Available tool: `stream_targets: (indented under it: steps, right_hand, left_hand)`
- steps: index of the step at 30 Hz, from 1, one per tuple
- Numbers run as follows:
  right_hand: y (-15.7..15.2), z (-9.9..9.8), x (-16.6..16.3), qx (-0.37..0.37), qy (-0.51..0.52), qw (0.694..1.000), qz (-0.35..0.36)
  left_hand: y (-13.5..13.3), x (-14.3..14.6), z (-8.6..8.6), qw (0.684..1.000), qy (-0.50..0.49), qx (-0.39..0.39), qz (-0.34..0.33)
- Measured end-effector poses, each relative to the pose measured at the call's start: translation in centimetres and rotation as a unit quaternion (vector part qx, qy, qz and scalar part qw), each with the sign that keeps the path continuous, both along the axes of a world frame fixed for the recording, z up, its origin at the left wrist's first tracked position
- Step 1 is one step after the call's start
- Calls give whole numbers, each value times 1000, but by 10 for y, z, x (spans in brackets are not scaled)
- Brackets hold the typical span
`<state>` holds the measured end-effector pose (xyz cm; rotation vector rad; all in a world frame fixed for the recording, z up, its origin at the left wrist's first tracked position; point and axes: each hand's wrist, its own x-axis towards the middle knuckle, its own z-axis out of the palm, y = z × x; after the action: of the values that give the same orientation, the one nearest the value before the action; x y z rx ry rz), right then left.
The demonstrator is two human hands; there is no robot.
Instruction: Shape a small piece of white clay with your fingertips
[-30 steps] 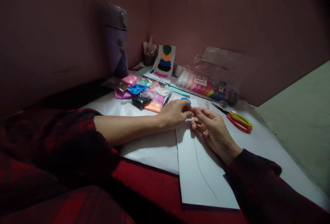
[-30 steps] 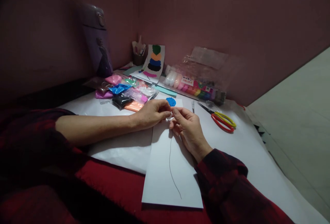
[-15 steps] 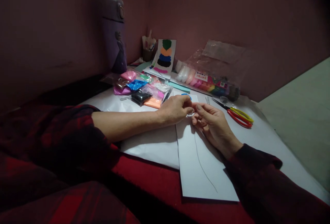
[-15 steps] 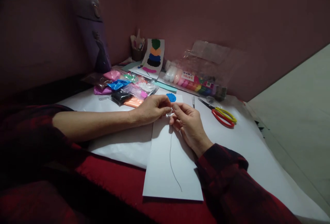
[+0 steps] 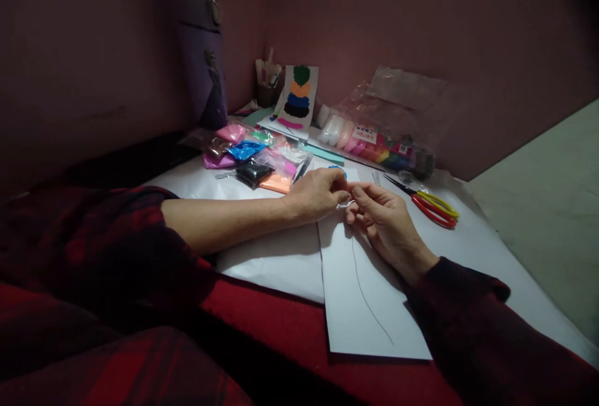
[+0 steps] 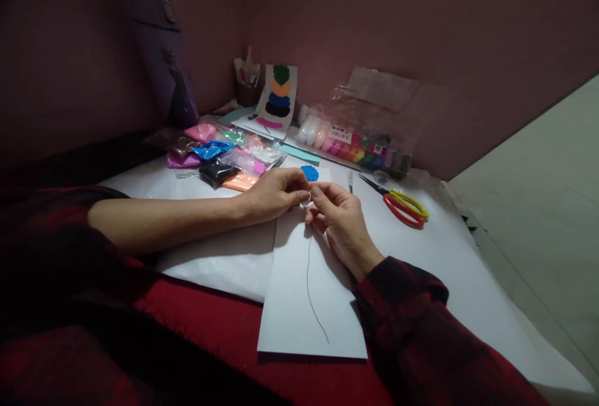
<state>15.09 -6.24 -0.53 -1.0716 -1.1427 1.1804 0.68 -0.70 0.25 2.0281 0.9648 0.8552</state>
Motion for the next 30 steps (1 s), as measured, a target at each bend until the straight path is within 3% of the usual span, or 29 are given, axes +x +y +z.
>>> stream_targets:
  steps: [30]
  right_hand:
    - [0, 0, -1, -8, 8, 1000, -4]
  left_hand:
    - [2, -1, -4, 1000, -20, 1, -1]
